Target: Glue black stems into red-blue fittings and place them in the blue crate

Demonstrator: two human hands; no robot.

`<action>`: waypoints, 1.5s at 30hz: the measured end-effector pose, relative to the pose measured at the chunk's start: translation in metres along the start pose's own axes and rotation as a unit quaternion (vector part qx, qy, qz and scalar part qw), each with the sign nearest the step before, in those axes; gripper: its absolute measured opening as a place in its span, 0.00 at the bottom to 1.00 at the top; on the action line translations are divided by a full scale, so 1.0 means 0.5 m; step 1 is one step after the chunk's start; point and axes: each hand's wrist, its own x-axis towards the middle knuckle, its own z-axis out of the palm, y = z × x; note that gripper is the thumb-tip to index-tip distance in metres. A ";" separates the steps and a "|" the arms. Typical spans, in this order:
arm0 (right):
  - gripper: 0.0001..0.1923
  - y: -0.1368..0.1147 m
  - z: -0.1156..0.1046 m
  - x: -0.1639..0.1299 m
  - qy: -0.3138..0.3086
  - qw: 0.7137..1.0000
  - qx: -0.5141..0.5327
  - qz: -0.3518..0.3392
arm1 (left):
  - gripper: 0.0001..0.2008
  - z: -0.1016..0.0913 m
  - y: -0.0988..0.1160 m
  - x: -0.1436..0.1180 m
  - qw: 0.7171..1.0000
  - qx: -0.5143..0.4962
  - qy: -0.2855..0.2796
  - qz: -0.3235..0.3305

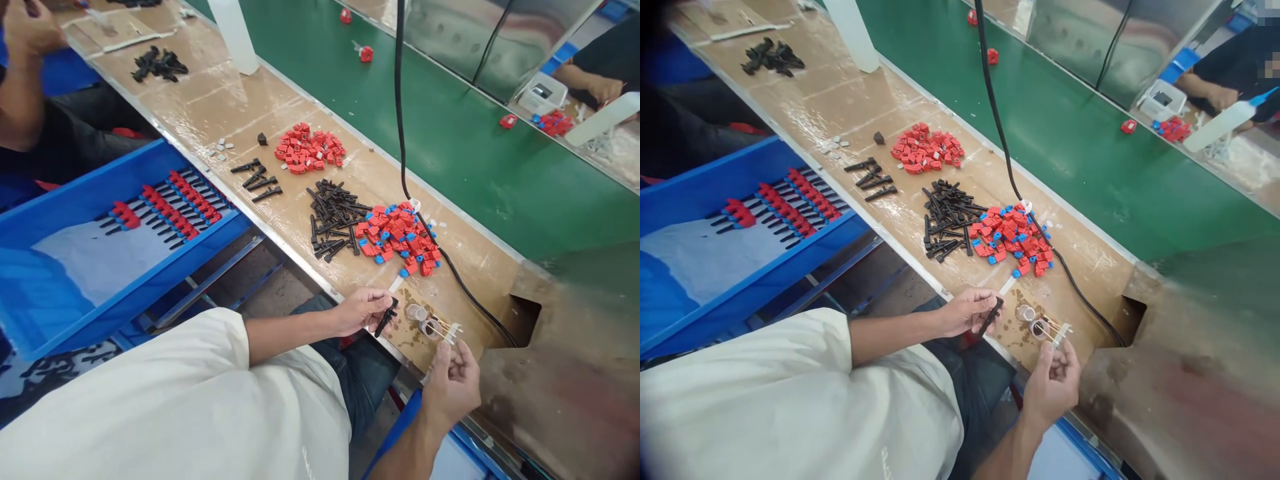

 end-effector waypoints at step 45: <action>0.24 -0.012 -0.001 0.040 -0.068 0.995 0.032 -0.071 | 0.24 0.017 -0.002 -0.021 0.997 -0.016 -0.067 -0.026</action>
